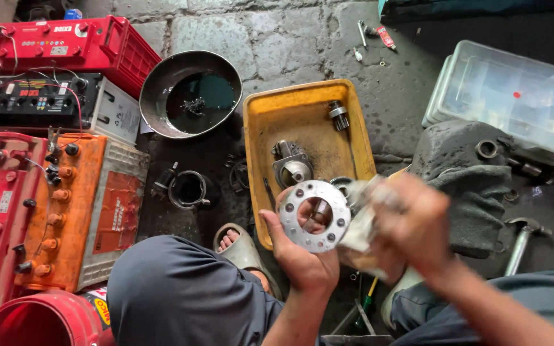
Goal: Cleaning and inspecting individual components of a disassembled automotive alternator or starter motor.
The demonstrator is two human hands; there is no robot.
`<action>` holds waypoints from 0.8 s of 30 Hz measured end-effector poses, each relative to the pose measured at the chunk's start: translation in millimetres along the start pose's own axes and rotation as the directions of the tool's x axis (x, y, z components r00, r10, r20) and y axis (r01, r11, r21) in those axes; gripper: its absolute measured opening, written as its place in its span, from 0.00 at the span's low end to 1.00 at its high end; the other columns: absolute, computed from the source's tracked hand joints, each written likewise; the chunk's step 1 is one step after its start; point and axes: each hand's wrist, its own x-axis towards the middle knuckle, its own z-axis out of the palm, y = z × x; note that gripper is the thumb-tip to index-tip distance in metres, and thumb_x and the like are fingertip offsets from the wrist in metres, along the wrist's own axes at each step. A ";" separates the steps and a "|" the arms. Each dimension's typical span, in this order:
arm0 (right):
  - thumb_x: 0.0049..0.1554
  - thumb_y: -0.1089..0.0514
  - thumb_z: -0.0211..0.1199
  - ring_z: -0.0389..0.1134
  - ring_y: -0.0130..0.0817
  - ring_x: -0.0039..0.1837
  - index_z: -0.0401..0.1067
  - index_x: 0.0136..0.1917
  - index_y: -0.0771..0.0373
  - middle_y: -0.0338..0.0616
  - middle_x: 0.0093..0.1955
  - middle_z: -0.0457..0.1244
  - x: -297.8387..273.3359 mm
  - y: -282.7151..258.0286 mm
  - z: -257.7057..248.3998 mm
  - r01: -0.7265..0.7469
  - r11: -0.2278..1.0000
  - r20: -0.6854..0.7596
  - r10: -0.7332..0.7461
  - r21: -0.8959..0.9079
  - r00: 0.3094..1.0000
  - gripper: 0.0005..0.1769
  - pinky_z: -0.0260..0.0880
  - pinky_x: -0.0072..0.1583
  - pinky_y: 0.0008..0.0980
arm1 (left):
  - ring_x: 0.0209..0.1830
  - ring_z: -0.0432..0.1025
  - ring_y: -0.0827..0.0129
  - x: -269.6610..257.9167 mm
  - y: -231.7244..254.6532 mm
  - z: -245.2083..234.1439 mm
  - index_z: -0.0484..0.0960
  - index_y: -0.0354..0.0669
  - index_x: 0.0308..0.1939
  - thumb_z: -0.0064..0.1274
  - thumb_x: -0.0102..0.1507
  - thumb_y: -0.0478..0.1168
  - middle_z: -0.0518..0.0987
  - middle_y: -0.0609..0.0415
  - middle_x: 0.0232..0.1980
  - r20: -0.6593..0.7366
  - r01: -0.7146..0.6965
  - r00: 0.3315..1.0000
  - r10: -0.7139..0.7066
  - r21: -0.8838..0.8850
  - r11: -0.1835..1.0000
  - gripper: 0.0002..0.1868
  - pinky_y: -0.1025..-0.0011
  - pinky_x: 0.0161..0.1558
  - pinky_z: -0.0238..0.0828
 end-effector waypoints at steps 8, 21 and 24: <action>0.62 0.62 0.60 0.65 0.22 0.39 0.73 0.50 0.66 0.41 0.39 0.67 4.2 22.6 -18.5 -0.723 0.629 0.144 0.718 0.285 0.681 0.05 0.67 0.38 0.26 | 0.46 0.74 0.60 2.8 4.0 -14.8 0.70 0.38 0.64 0.30 0.75 0.65 0.79 0.41 0.54 -0.007 0.020 1.000 -0.020 0.019 1.000 0.34 0.70 0.45 0.69; 0.56 0.72 0.58 0.70 0.26 0.50 0.77 0.44 0.71 0.43 0.47 0.70 -42.5 2.4 -5.7 -0.660 0.314 0.492 0.470 0.682 0.732 0.06 0.71 0.53 0.26 | 0.54 0.74 0.58 -7.2 11.1 7.0 0.68 0.39 0.61 0.28 0.73 0.62 0.77 0.45 0.54 0.012 -0.130 0.991 0.130 0.160 0.978 0.31 0.58 0.58 0.70; 0.57 0.71 0.65 0.70 0.26 0.48 0.75 0.49 0.69 0.44 0.48 0.69 -43.5 -3.0 -2.4 -0.701 0.212 0.548 0.486 0.681 0.680 0.06 0.73 0.50 0.28 | 0.54 0.74 0.58 -9.0 10.2 11.0 0.68 0.39 0.61 0.29 0.72 0.61 0.78 0.45 0.54 -0.017 -0.111 0.993 0.115 0.166 0.980 0.31 0.58 0.59 0.71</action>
